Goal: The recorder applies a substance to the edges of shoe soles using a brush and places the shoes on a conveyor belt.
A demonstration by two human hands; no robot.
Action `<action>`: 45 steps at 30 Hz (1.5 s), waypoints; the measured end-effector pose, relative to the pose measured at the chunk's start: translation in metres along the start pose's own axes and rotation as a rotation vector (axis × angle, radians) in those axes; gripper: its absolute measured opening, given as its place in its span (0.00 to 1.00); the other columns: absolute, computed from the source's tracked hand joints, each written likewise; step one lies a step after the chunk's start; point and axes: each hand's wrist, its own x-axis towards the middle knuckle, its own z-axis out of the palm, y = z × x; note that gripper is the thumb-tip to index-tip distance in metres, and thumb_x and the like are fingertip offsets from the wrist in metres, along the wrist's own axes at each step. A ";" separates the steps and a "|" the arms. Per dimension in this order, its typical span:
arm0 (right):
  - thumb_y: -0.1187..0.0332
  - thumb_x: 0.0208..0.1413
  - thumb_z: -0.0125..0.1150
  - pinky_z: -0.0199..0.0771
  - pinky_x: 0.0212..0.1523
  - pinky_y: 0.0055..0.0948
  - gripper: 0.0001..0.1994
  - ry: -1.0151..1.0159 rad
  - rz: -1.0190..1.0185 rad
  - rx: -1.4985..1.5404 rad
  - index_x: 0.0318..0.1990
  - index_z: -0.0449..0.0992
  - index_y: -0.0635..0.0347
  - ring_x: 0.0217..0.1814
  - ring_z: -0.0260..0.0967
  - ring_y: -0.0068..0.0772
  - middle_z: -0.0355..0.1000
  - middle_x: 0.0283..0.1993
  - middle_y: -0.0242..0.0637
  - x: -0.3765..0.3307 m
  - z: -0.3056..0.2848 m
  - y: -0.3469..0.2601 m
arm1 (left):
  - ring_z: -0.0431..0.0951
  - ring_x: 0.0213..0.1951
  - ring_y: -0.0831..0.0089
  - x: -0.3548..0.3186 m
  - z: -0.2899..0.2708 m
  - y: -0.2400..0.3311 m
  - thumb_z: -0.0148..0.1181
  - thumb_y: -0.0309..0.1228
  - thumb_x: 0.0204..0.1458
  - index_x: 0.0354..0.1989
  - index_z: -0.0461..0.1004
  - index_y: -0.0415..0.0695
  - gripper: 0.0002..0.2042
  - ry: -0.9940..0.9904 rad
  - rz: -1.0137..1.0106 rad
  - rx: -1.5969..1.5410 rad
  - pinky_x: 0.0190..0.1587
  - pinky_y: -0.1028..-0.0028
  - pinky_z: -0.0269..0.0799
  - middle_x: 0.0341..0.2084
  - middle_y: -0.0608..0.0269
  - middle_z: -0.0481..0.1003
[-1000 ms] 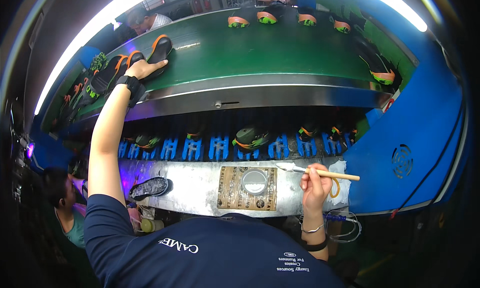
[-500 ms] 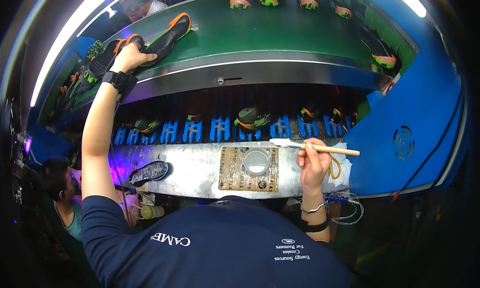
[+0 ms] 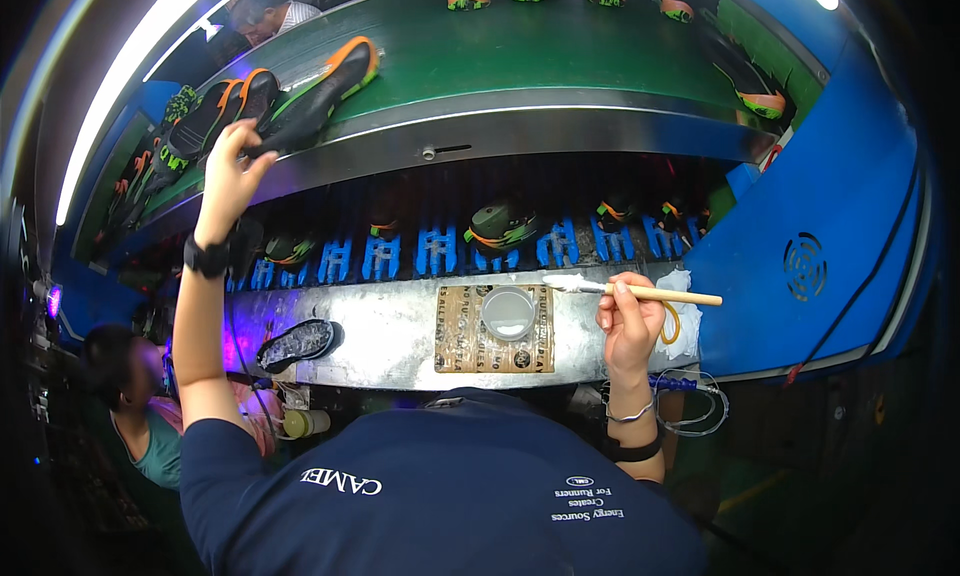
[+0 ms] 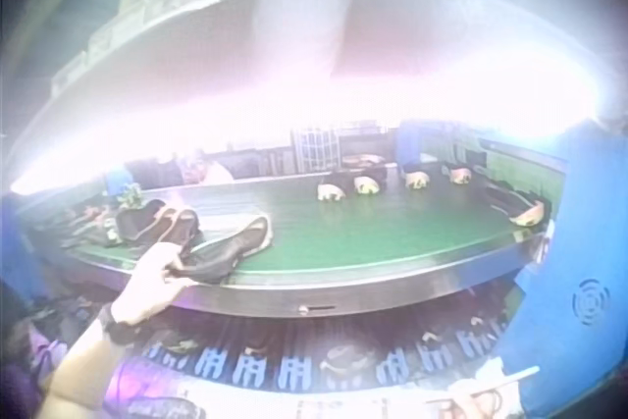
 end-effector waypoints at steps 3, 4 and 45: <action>0.73 0.49 0.50 0.54 0.13 0.13 0.05 0.004 0.008 -0.010 0.31 0.66 0.65 0.13 0.54 0.17 0.63 0.19 0.34 -0.001 -0.001 0.000 | 0.62 0.50 0.62 -0.030 0.010 -0.003 0.66 0.30 0.34 0.40 0.62 0.35 0.24 0.240 -0.085 -0.183 0.48 0.70 0.62 0.46 0.48 0.62; 0.73 0.49 0.50 0.53 0.13 0.13 0.05 0.002 0.011 -0.013 0.31 0.66 0.65 0.13 0.54 0.17 0.63 0.19 0.34 -0.001 -0.002 0.000 | 0.57 0.54 0.60 -0.037 0.015 -0.006 0.67 0.35 0.34 0.49 0.54 0.30 0.36 0.270 -0.182 -0.124 0.54 0.65 0.54 0.50 0.44 0.57; 0.70 0.45 0.55 0.54 0.17 0.17 0.07 -0.351 0.135 -1.001 0.29 0.71 0.65 0.15 0.54 0.13 0.61 0.15 0.27 -0.005 -0.035 0.149 | 0.64 0.50 0.58 -0.238 0.104 0.058 0.57 0.50 0.38 0.54 0.52 0.38 0.38 -0.645 -0.868 -1.676 0.52 0.63 0.58 0.49 0.47 0.62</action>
